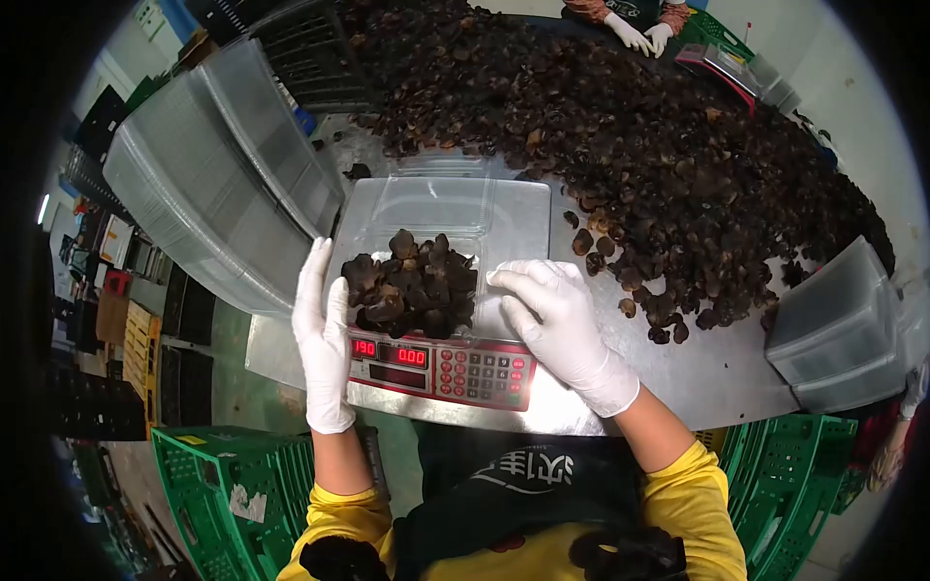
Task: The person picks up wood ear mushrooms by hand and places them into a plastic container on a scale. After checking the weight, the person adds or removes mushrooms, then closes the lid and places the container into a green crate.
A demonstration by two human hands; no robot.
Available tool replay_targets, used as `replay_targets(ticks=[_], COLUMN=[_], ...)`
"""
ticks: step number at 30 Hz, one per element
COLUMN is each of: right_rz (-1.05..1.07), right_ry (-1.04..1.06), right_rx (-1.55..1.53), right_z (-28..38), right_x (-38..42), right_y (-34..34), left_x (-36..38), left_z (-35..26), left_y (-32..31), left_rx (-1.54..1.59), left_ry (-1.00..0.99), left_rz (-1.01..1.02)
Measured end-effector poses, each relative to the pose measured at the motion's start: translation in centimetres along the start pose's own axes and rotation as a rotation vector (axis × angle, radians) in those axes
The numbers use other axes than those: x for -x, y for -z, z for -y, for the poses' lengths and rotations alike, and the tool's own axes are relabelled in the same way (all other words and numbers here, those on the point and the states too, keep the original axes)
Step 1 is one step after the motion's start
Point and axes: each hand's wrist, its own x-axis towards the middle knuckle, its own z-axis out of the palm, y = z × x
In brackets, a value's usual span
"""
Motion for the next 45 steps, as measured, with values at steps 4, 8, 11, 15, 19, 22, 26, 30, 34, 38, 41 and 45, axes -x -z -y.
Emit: replay_targets(ticks=[4,8,11,15,19,22,26,30,34,38,41,45], right_rz=[0.002,-0.012,0.014,-0.023,0.070,0.211,0.383,0.286,0.028,0.101,0.110,0.232], right_ry=[-0.024,-0.061,-0.058,-0.090,-0.043,-0.225,-0.468,-0.243,-0.438,-0.492,-0.326,-0.353], right_rx=[0.025,0.034,0.037,0.044,0.032,-0.268,-0.689,-0.239,0.258,0.285,0.325,0.523], right_z=[0.0,-0.2,-0.4,-0.2,0.9,2.3,2.8,-0.5,-8.1,-10.9,-11.1,-14.8], right_x=[0.9,2.2,2.8,3.2,3.4,4.1,5.6,6.4,7.4,6.7,5.2,3.8], right_y=[0.7,1.4,1.7,1.9,2.2,1.8,0.5,2.3,4.0,2.2,-2.0,-4.8], left_x=[-0.3,-0.3,-0.2,-0.4,-0.3,0.0,0.6,0.8,1.4,1.6,1.6,1.8], left_z=[1.0,1.4,2.0,2.1,3.1,3.1,2.8,3.5,3.0,2.8,2.3,1.3], left_y=[2.0,3.4,3.6,3.1,2.5,1.6,-0.3,-1.1,-2.2,-2.5,-2.6,-1.3], left_rx=[0.065,-0.001,-0.061,0.018,0.054,-0.046,-0.178,-0.255,-0.258,-0.223,-0.181,-0.162], left_ry=[0.078,0.099,0.155,0.134,0.128,0.025,-0.083,-0.141,-0.048,-0.064,-0.081,-0.040], left_rz=[-0.088,-0.145,-0.125,-0.148,-0.093,0.065,0.134,0.119,0.067,0.093,0.100,0.015])
